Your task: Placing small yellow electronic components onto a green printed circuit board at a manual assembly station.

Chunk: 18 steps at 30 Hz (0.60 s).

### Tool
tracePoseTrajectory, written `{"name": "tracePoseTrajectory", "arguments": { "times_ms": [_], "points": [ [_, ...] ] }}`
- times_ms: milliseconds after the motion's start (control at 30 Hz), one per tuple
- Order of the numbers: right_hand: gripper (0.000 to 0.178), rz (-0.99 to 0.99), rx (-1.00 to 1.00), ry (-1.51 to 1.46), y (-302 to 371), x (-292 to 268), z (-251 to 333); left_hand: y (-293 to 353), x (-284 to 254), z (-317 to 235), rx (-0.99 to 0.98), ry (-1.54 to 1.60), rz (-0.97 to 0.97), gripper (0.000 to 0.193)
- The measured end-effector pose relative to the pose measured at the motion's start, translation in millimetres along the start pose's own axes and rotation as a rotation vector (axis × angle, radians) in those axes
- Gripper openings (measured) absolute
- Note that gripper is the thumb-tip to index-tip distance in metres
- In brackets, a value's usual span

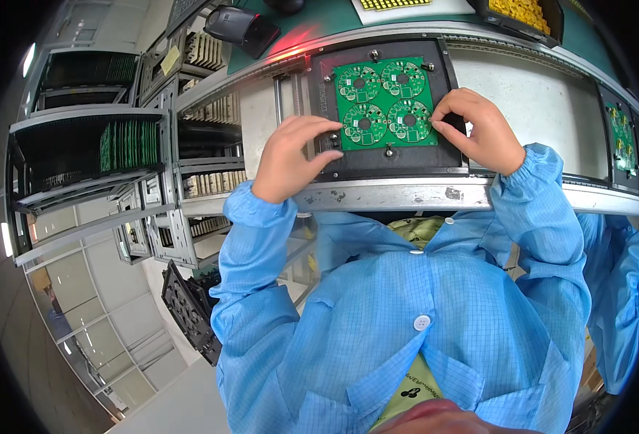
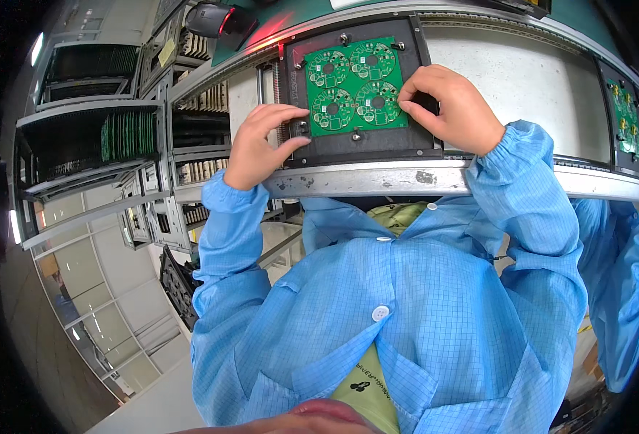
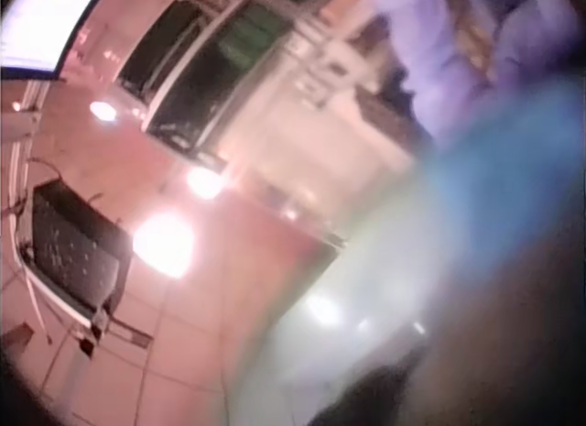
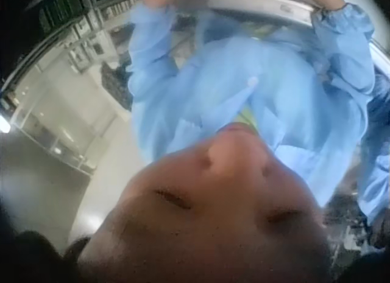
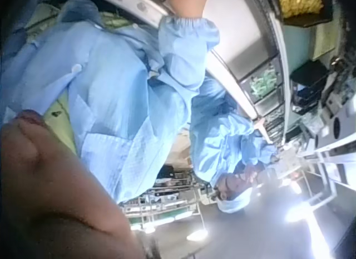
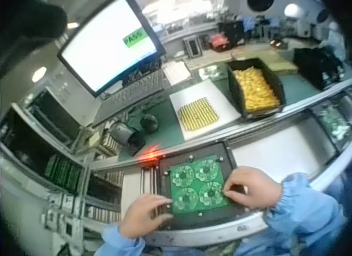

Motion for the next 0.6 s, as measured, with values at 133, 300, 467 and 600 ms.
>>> {"name": "tracePoseTrajectory", "arguments": {
  "times_ms": [133,300,467,600],
  "points": [
    [0.009,-0.010,-0.001,-0.016,2,-1,0,-5,13,2,0.135,-0.138,-0.076,0.017],
    [0.010,-0.020,0.099,-0.053,5,-2,-3,-6,13,-4,0.158,-0.183,-0.071,0.012],
    [0.011,-0.066,0.002,-0.032,7,-7,-3,-6,16,-8,0.136,-0.180,-0.027,0.013],
    [0.010,0.024,-0.039,0.005,6,-6,2,-12,15,-8,0.149,-0.148,-0.031,0.016]
  ]
}}
Point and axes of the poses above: each hand's wrist, its own y-axis away from the middle knuckle, its own x-axis out of the palm, z = x × y, the point moved 4 cm from there along -y, towards the middle knuckle, and after that the axes turned 5 degrees about x, right-handed, at the moved point
